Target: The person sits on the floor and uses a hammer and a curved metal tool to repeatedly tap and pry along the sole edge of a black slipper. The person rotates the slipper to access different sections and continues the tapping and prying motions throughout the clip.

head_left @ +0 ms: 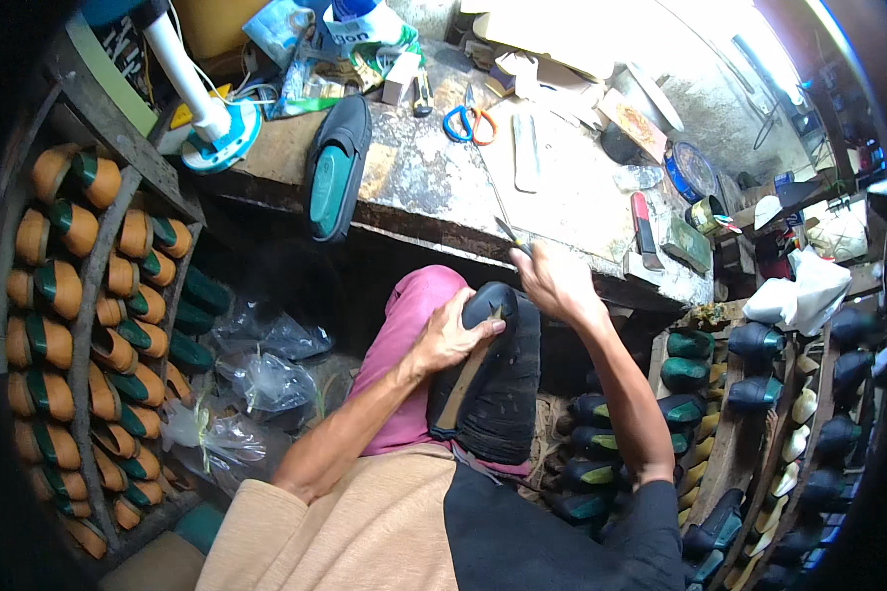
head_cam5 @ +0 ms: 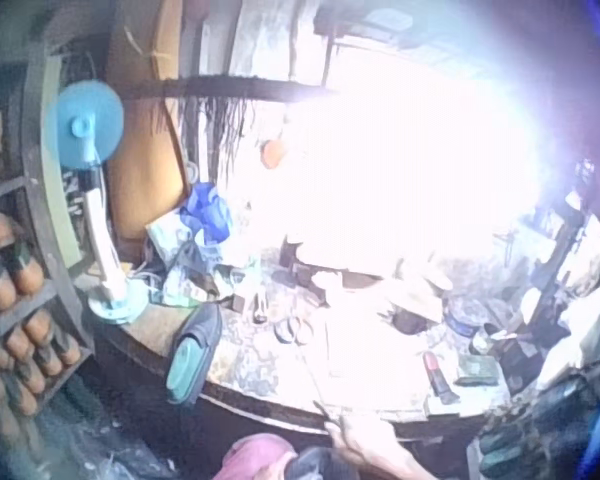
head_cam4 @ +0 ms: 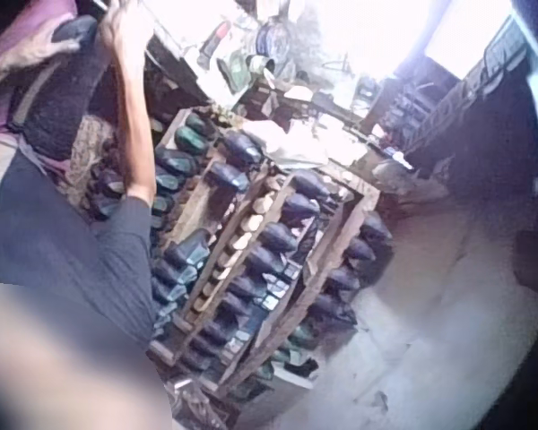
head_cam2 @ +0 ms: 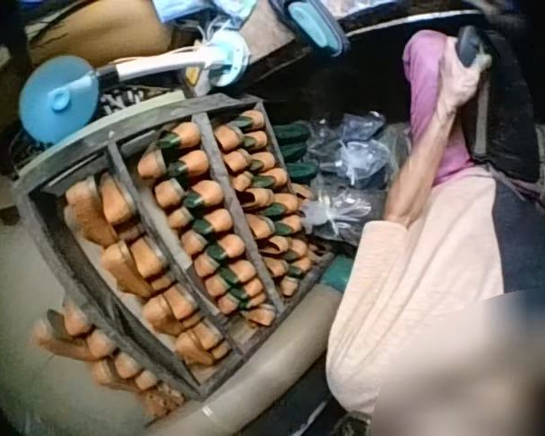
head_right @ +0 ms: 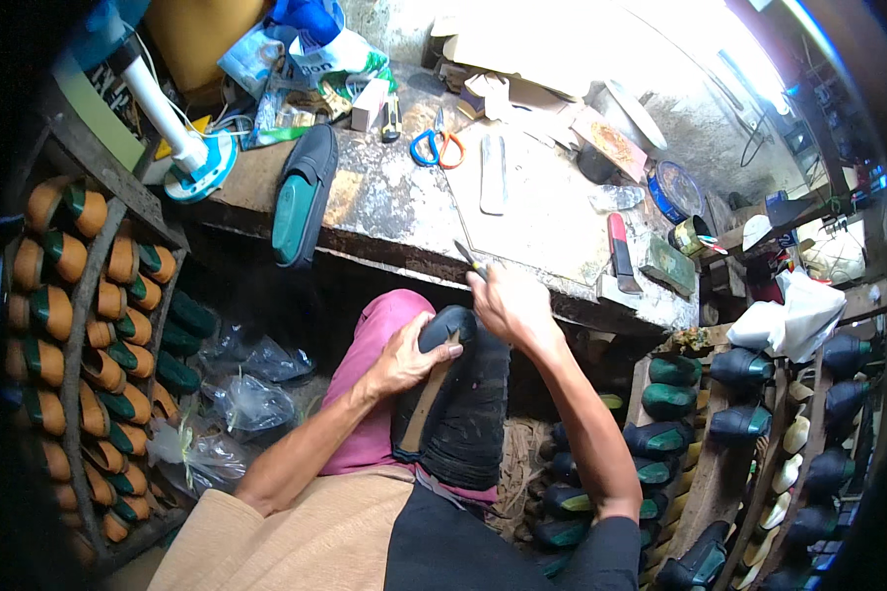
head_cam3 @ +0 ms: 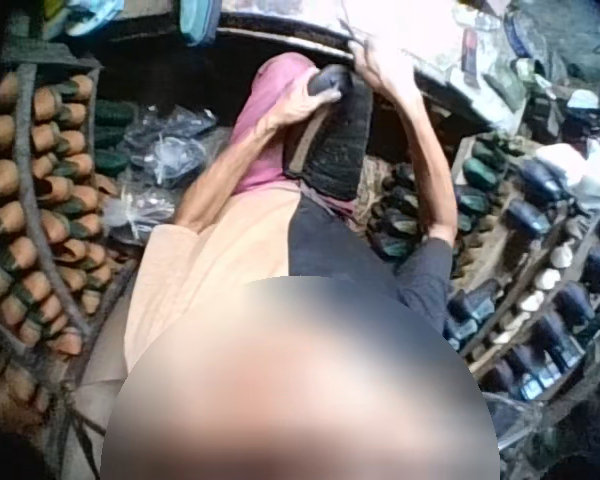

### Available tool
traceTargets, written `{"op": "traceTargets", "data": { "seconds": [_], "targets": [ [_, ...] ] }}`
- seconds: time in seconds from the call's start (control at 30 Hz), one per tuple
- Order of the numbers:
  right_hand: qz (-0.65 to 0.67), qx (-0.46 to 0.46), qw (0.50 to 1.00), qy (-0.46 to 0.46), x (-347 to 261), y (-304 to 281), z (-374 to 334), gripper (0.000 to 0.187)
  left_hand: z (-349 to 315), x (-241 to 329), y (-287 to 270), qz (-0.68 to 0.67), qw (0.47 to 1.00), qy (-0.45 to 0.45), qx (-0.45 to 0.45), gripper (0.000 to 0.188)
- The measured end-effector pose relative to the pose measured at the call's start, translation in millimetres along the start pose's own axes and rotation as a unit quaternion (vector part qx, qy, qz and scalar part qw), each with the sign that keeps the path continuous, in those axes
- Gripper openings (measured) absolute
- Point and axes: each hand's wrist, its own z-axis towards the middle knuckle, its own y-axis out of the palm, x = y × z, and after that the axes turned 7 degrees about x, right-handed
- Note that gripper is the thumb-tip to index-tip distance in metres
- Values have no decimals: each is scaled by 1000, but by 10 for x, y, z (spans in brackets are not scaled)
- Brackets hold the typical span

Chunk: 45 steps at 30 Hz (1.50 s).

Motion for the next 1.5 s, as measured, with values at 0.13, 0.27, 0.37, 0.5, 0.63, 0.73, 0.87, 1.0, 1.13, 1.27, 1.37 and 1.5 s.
{"op": "traceTargets", "data": {
  "seconds": [0.13, 0.27, 0.37, 0.5, 0.63, 0.73, 0.87, 1.0, 1.13, 1.27, 1.37, 1.5],
  "targets": [
    [-249, 165, 930, -215, -69, 493, 631, 43, -373, 436, -158, -60, 996, 67, 25, 53],
    [72, 222, 970, -61, -64, 335, 378, 40, -716, 707, -425, -83, 976, 197, -36, 59],
    [119, 104, 983, 95, 13, 10, -481, 35, -912, 706, -556, -15, 968, 234, -88, 78],
    [143, -120, 976, 113, -268, -218, -1781, 33, -1153, 620, -537, -62, 977, 178, -102, 90],
    [109, -215, 967, 87, -806, -181, -2740, 32, -1189, 568, -473, -71, 977, 172, -107, 99],
    [47, -201, 975, 78, -993, -60, -2980, 31, -1102, 568, -429, -23, 967, 228, -108, 76],
    [79, -149, 980, 109, -925, -66, -3025, 35, -1023, 587, -318, -16, 969, 227, -97, 58],
    [249, -22, 924, 288, -332, 100, -3030, 33, -927, 552, -201, -7, 976, 199, -92, 59],
    [241, 59, 874, 419, 1031, 1138, -2717, 41, -794, 555, -144, -16, 980, 172, -100, 56],
    [65, 57, 917, 390, 2306, 2459, -2112, 52, -709, 670, -241, 55, 967, 168, -186, 73],
    [143, 2, 932, 333, 2778, 3173, -1335, 61, -646, 733, -142, 66, 960, 159, -220, 81],
    [85, -50, 947, 304, 2834, 3445, -685, 55, -463, 704, 158, 94, 949, 214, -211, 71]
  ]
}}
